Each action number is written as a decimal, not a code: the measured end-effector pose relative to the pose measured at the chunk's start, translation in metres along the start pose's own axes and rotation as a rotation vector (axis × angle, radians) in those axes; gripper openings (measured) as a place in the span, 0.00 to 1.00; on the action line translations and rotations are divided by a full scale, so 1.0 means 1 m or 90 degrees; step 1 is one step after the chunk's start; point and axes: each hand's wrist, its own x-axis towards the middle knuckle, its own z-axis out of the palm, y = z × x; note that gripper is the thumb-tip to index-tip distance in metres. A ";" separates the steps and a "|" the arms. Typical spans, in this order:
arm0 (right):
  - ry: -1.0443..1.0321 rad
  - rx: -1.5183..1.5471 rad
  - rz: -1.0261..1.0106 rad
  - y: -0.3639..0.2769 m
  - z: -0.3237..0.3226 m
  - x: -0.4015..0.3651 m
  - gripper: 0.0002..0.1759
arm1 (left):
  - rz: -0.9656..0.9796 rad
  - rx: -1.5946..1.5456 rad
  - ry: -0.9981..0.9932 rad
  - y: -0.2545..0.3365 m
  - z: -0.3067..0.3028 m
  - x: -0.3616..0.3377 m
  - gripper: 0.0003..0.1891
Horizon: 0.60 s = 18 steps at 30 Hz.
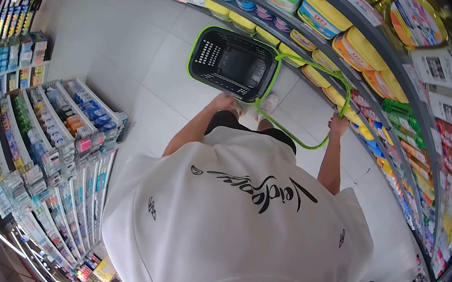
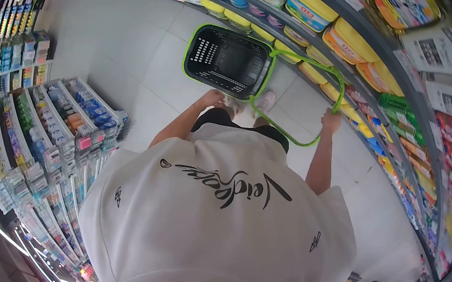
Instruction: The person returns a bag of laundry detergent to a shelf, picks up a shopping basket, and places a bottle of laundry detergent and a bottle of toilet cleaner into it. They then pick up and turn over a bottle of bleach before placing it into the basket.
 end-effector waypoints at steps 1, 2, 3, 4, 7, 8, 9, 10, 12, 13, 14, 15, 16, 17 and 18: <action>0.079 -0.130 -0.033 0.021 -0.005 0.016 0.19 | -0.029 0.050 -0.001 -0.018 -0.012 -0.003 0.14; 0.159 -0.258 -0.066 0.030 -0.005 0.025 0.23 | -0.056 0.101 0.000 -0.030 -0.022 -0.004 0.14; 0.161 -0.246 -0.061 0.031 -0.009 0.022 0.23 | -0.052 0.114 0.002 -0.030 -0.030 -0.010 0.14; 0.190 -0.242 -0.081 0.035 -0.020 0.014 0.26 | -0.066 0.128 -0.006 -0.033 -0.034 -0.018 0.14; 0.231 -0.239 -0.075 0.065 -0.041 0.004 0.29 | -0.053 0.168 -0.004 -0.042 -0.047 -0.023 0.14; 0.235 -0.250 -0.058 0.073 -0.048 0.004 0.29 | -0.031 0.181 0.011 -0.039 -0.049 -0.022 0.14; 0.222 -0.253 -0.036 0.082 -0.054 0.005 0.29 | -0.029 0.189 0.009 -0.036 -0.051 -0.020 0.14; 0.226 -0.245 -0.030 0.094 -0.057 0.007 0.29 | -0.018 0.194 0.020 -0.023 -0.055 -0.022 0.14; 0.220 -0.242 0.010 0.127 -0.062 0.020 0.29 | -0.002 0.205 0.027 0.003 -0.056 -0.027 0.15; 0.227 -0.234 0.011 0.139 -0.063 0.023 0.29 | -0.002 0.189 0.032 0.016 -0.054 -0.030 0.15; 0.222 -0.235 0.034 0.149 -0.064 0.025 0.29 | -0.001 0.174 0.037 0.029 -0.054 -0.030 0.15; 0.214 -0.238 0.058 0.159 -0.063 0.027 0.29 | 0.020 0.194 0.043 0.040 -0.053 -0.031 0.14; 0.219 -0.230 0.060 0.166 -0.060 0.031 0.29 | 0.027 0.201 0.042 0.047 -0.054 -0.030 0.14; 0.193 -0.242 0.092 0.172 -0.057 0.034 0.28 | 0.039 0.194 0.033 0.052 -0.056 -0.027 0.14; 0.165 -0.256 0.126 0.179 -0.055 0.034 0.27 | 0.049 0.187 0.023 0.055 -0.058 -0.025 0.15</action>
